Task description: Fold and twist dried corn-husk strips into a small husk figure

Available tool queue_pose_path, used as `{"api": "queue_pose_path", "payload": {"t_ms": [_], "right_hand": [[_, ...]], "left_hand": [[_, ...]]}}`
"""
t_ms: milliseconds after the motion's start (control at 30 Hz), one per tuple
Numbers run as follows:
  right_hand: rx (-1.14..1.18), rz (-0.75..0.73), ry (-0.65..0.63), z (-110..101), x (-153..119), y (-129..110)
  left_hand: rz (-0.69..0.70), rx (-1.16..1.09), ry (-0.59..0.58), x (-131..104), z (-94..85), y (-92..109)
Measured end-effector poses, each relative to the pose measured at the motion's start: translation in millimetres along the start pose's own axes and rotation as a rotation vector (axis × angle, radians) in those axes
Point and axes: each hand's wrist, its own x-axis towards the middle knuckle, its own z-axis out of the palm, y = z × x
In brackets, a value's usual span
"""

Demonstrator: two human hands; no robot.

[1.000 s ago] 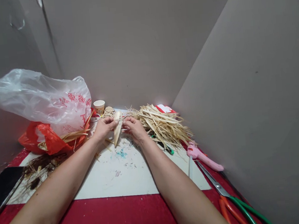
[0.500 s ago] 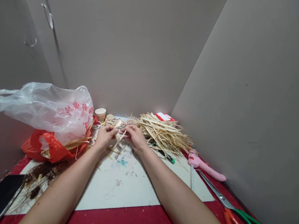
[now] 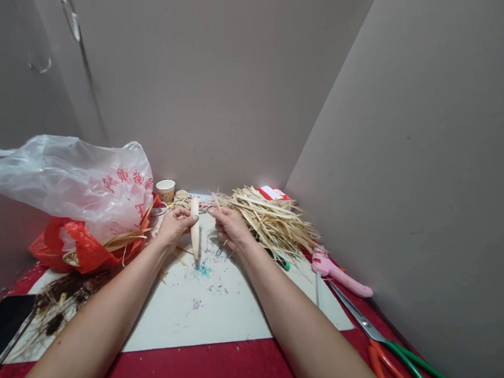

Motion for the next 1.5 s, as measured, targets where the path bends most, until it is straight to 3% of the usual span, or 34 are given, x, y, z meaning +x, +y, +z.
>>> {"api": "queue_pose_path", "payload": {"t_ms": [133, 333, 533, 867, 967, 1100, 1300, 1400, 1500], "right_hand": [[-0.143, 0.024, -0.062, 12, -4, 7], [-0.188, -0.025, -0.046, 4, -3, 5], [-0.222, -0.049, -0.104, 2, -2, 8], [-0.327, -0.135, -0.065, 2, 1, 15], [-0.396, -0.213, -0.001, 0, 6, 18], [-0.39, -0.272, 0.233, -8, 15, 21], [0.09, -0.334, 0.642, -32, 19, -10], [0.161, -0.438, 0.666, -39, 17, -28], [0.077, -0.418, 0.505, -29, 11, -29]], "left_hand": [[0.002, 0.056, -0.106, -2, 1.8, -1], [-0.107, 0.045, -0.17, -5, 1.6, 3], [-0.078, 0.131, -0.129, -6, 3.0, 5], [-0.001, 0.21, -0.119, -6, 7.6, 4], [0.004, 0.143, -0.139, -6, 9.1, 4], [-0.039, -0.131, -0.145, -4, 5.5, 11], [-0.083, -0.357, 0.142, 10, -14.2, 10], [-0.068, -0.341, 0.157, 13, -17.6, 7], [-0.067, -0.261, 0.104, 9, -12.2, 4]]}}
